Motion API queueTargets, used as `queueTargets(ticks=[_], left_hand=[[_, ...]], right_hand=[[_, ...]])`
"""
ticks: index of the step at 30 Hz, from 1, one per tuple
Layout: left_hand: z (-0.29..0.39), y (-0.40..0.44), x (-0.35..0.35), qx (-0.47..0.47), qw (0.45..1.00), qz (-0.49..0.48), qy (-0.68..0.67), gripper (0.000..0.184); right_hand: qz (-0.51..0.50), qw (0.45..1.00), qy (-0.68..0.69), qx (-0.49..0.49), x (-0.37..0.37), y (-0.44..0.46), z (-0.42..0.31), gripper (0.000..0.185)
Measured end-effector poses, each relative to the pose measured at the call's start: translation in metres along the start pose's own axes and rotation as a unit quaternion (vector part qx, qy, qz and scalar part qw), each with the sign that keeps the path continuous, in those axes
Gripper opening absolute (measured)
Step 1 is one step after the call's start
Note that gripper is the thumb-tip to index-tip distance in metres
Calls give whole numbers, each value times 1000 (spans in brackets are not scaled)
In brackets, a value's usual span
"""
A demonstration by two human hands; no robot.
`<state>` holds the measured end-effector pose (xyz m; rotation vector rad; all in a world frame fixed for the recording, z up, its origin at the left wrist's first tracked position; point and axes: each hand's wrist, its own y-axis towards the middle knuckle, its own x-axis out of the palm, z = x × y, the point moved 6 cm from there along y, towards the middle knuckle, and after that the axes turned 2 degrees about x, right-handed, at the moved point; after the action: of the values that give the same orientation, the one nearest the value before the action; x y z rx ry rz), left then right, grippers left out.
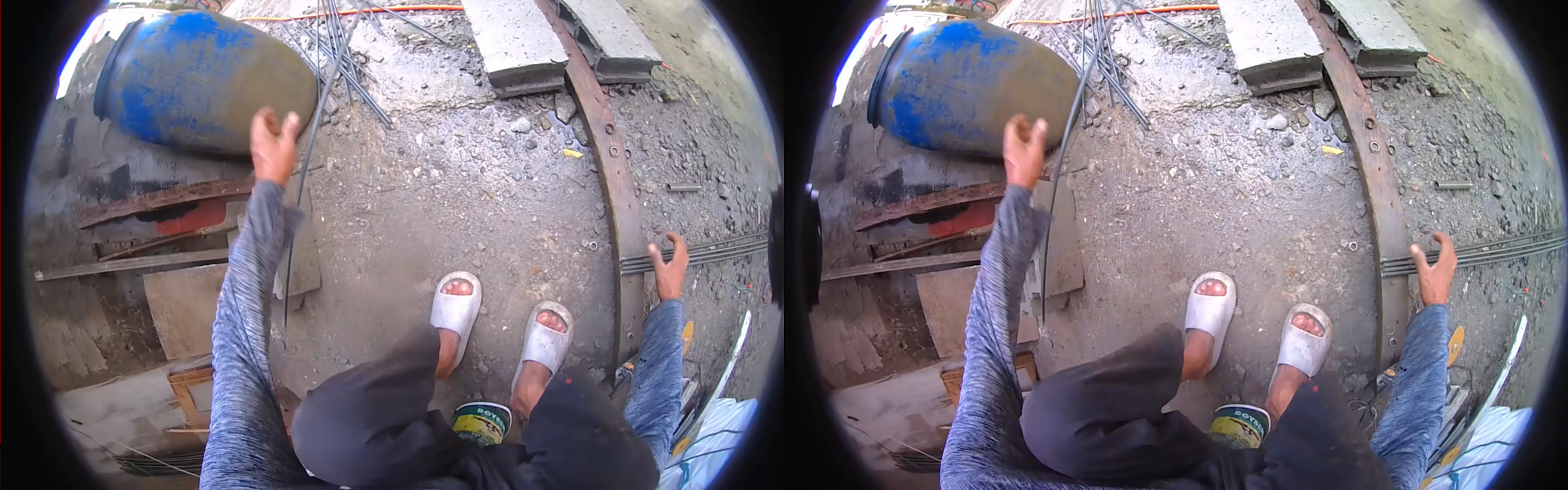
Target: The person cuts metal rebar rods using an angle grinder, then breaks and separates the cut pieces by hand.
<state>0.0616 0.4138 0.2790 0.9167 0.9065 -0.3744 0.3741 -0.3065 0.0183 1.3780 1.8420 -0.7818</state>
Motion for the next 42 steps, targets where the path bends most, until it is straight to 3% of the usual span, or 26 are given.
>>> queueTargets(ticks=[1,3,5,6,8,10,11,13,16,18,25,27,32,34,38,41,42], left_hand=[[1,31,-6,-57,996,61,-33,47],[29,35,11,-140,977,8,-158,43],[90,-22,57,-203,921,-192,-270,33],[107,-67,92,-171,873,-334,-311,31],[165,-155,123,43,814,-513,-271,36],[202,-221,131,-6,684,-674,-277,38],[205,-250,137,-43,685,-656,-315,39],[214,-299,143,-76,669,-649,-355,39],[215,-319,134,-90,675,-650,-336,38],[207,-315,128,-111,654,-676,-321,37],[244,-203,111,-3,697,-670,-254,38],[290,-168,115,59,700,-660,-267,38],[445,-139,165,200,690,-616,-322,43],[509,-156,211,259,698,-564,-357,56],[608,-213,272,230,673,-616,-340,68],[618,-263,290,200,631,-674,-328,66],[610,-275,295,184,619,-691,-324,63]], right_hand=[[56,994,55,73,-7,-1,8,68],[88,949,184,239,4,-2,97,65],[80,856,330,390,22,-14,142,67],[85,798,393,448,32,-21,151,68],[102,695,504,503,46,-30,157,68],[34,689,598,408,62,-18,131,71],[-16,661,659,358,63,-15,93,64],[64,650,653,385,66,-13,69,46],[78,549,761,337,81,-5,81,43],[96,526,784,316,75,-10,65,42],[147,560,757,303,56,-14,48,39],[186,566,736,321,40,-19,39,32],[173,617,697,322,12,-46,10,31],[167,613,702,321,8,-60,-11,30],[150,605,706,337,13,-93,-63,30],[84,626,664,400,16,-120,-112,30],[63,644,664,374,26,-128,-123,30]])
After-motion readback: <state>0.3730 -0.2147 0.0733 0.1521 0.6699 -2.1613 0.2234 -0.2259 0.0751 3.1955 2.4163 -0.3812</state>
